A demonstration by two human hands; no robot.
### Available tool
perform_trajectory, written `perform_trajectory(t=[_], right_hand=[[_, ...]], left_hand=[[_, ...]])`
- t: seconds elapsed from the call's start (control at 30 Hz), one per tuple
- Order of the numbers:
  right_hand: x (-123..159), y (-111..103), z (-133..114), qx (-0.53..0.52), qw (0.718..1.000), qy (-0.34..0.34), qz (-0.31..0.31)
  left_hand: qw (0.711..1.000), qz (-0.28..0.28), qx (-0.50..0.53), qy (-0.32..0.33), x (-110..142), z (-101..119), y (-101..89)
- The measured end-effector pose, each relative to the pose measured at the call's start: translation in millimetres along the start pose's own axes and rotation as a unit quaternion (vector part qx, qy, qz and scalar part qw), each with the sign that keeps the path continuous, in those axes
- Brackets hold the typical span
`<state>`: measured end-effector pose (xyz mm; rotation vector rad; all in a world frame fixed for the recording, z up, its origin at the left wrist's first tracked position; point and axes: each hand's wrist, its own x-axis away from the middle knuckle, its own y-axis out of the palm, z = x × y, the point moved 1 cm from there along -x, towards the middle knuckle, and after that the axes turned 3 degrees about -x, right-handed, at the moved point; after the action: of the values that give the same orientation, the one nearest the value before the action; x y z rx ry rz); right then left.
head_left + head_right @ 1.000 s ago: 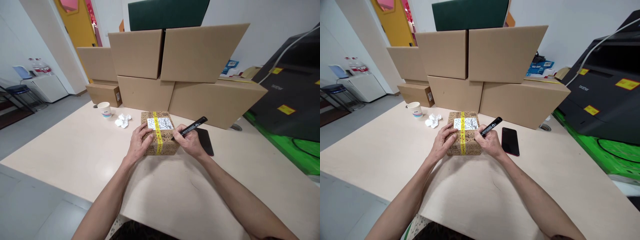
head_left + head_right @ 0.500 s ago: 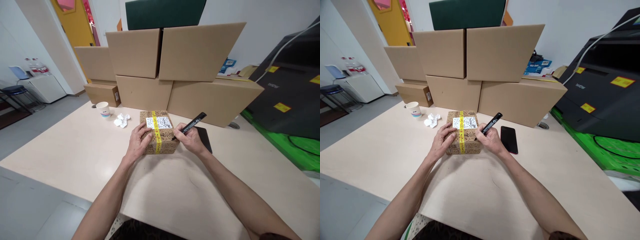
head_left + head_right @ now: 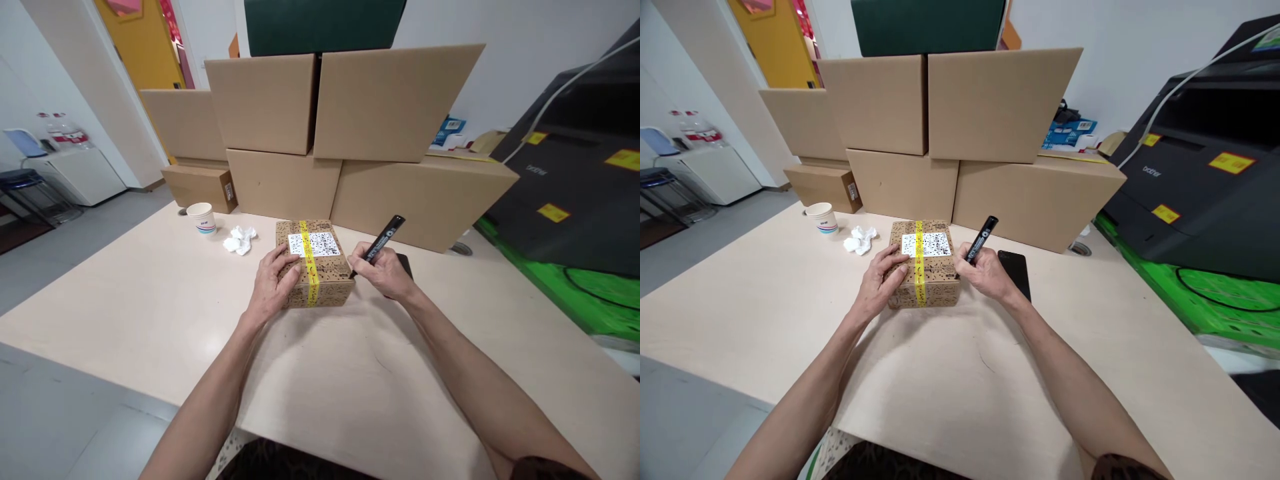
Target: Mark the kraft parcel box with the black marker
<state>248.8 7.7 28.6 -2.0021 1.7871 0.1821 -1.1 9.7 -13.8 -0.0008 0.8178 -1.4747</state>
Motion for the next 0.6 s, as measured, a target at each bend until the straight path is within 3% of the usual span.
perform_trajectory(t=[0.4, 0.6], right_hand=[[-2, 9, 9, -0.021, 0.994, -0.006, 0.111], [-4, 12, 11, -0.038, 0.99, -0.021, 0.132]], left_hand=[[1.0, 0.008, -0.003, 0.003, 0, -1, -1.1], [1.0, 0.002, -0.004, -0.004, -1, -1, -1.8]])
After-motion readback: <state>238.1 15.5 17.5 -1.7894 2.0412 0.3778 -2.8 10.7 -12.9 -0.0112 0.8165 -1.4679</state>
